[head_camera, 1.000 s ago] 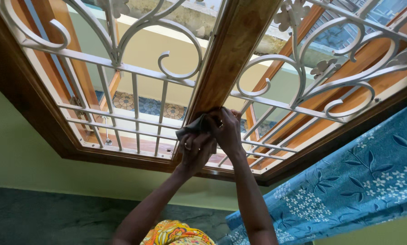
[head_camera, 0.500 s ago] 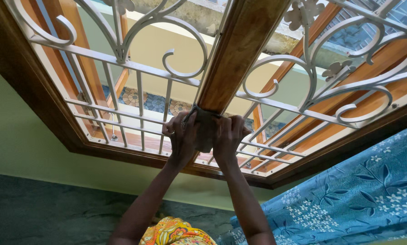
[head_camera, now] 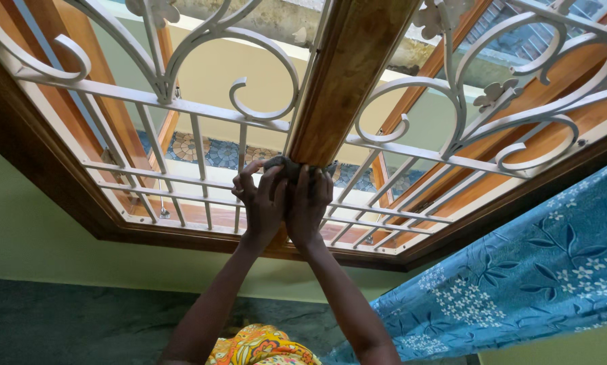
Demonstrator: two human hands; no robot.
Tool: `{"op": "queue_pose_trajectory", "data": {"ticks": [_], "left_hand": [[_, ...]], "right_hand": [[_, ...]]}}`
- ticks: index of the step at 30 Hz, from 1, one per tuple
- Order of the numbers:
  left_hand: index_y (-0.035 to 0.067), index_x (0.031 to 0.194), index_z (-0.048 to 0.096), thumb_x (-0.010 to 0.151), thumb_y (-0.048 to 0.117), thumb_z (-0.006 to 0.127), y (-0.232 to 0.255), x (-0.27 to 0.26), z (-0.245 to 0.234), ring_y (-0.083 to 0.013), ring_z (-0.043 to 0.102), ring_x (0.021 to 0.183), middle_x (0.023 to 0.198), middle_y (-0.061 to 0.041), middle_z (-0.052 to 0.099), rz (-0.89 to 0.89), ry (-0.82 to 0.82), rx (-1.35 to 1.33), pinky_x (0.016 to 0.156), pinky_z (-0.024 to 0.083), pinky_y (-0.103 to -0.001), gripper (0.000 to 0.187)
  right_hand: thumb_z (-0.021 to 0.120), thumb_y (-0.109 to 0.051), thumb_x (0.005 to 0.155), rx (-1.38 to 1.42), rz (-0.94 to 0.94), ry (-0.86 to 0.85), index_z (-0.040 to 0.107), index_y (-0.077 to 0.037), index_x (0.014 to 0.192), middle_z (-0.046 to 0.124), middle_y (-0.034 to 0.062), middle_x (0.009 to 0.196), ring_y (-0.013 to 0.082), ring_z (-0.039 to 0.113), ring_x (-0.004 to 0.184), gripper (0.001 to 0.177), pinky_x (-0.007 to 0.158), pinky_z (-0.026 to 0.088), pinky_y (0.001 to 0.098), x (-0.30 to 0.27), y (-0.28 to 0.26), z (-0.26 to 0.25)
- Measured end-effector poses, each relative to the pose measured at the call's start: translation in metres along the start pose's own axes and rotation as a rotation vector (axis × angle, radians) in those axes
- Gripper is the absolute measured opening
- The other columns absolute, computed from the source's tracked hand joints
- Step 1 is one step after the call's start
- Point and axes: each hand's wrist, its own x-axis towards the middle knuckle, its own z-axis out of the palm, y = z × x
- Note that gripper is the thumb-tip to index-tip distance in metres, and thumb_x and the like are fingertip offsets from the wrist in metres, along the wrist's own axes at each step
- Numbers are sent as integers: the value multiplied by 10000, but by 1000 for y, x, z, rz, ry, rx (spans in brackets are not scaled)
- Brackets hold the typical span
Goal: The person wipes the wooden frame and white metal grille of a window using a dark cloth. They move the cloth along the frame and through the grille openings, cleaning different sections of the window structure.
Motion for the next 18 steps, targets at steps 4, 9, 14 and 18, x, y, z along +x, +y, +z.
{"op": "queue_pose_trajectory", "data": {"ticks": [4, 9, 14, 18], "left_hand": [[79, 1400, 561, 1075, 180, 653, 1, -36, 13, -340, 393, 1397, 1461, -133, 393, 133, 67, -238, 1178, 358, -498, 353], [35, 1493, 497, 1043, 210, 618, -1, -65, 36, -406, 310, 1481, 1521, -182, 350, 363, -4, -245, 1223, 334, -523, 498], [29, 1536, 469, 1065, 205, 607, 1, -36, 35, -411, 327, 1555, 1651, -182, 338, 344, -129, -161, 1289, 290, -571, 522], [27, 1538, 463, 1079, 227, 611, 22, 18, 25, -433, 349, 1541, 1643, -200, 333, 476, -69, -165, 1280, 310, -586, 522]], "right_hand": [[509, -296, 1047, -15, -11, 94, 410, -32, 1564, 313, 271, 1575, 490, 294, 1492, 589, 1250, 289, 597, -26, 16, 32], [416, -300, 1142, -193, -56, 74, 230, 26, 1629, 219, 331, 1650, 519, 208, 1567, 614, 1290, 268, 629, -43, 23, 49], [416, -367, 1176, -366, -118, 159, 149, 27, 1648, 174, 330, 1667, 513, 204, 1572, 671, 1295, 294, 617, -9, 16, 46], [391, -400, 1154, -313, -79, 159, 148, -24, 1650, 160, 301, 1682, 504, 192, 1570, 668, 1302, 268, 629, 46, 1, 21]]}}
